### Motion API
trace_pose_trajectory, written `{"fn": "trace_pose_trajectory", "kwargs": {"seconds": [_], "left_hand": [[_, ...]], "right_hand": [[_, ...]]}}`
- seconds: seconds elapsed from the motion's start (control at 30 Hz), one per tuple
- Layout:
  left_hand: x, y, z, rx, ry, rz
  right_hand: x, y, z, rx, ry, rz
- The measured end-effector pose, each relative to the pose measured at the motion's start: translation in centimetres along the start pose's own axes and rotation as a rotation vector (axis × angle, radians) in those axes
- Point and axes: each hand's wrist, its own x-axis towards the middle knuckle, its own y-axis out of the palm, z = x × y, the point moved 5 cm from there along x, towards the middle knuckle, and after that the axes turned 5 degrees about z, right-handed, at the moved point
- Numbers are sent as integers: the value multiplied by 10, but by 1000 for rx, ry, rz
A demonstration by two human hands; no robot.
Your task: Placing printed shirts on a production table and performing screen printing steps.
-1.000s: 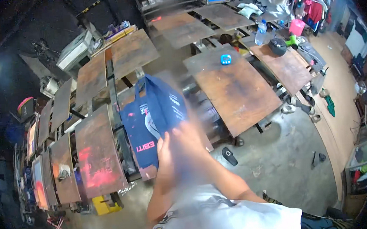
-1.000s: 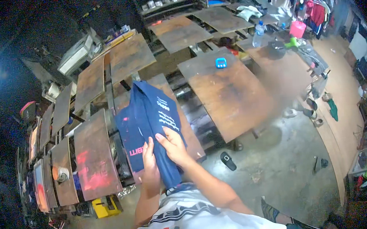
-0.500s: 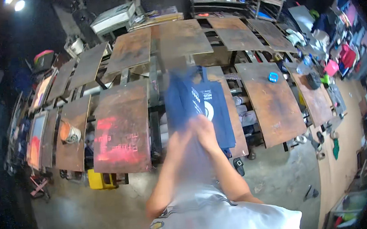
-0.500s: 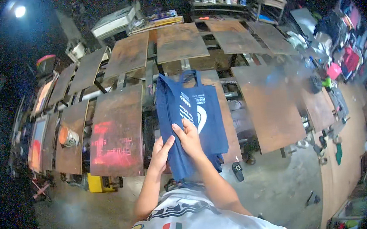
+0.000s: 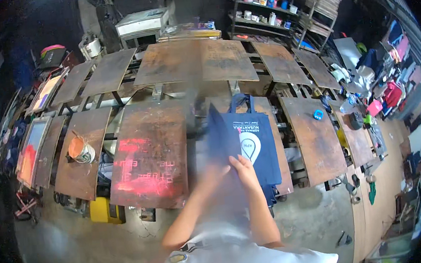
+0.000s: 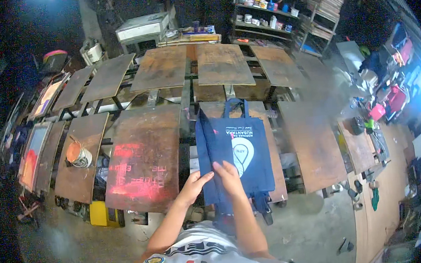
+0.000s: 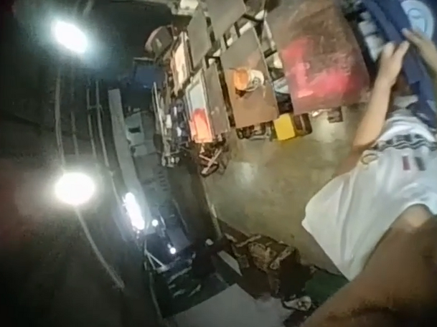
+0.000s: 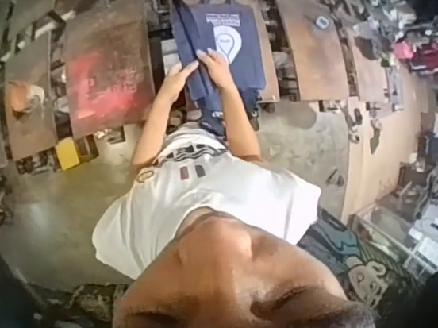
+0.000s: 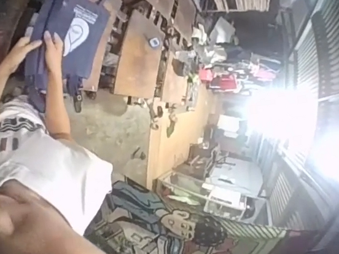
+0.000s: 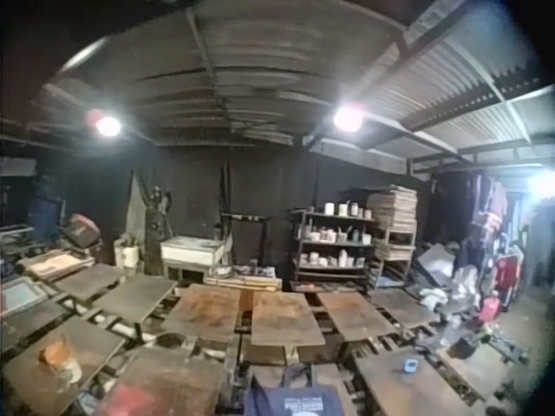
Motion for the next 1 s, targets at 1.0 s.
{"fn": "trace_pose_trajectory", "kwargs": {"seconds": [1.0], "left_hand": [[27, 84, -97, -304, -56, 20]], "right_hand": [[-42, -102, 24, -47, 159, -40]]}}
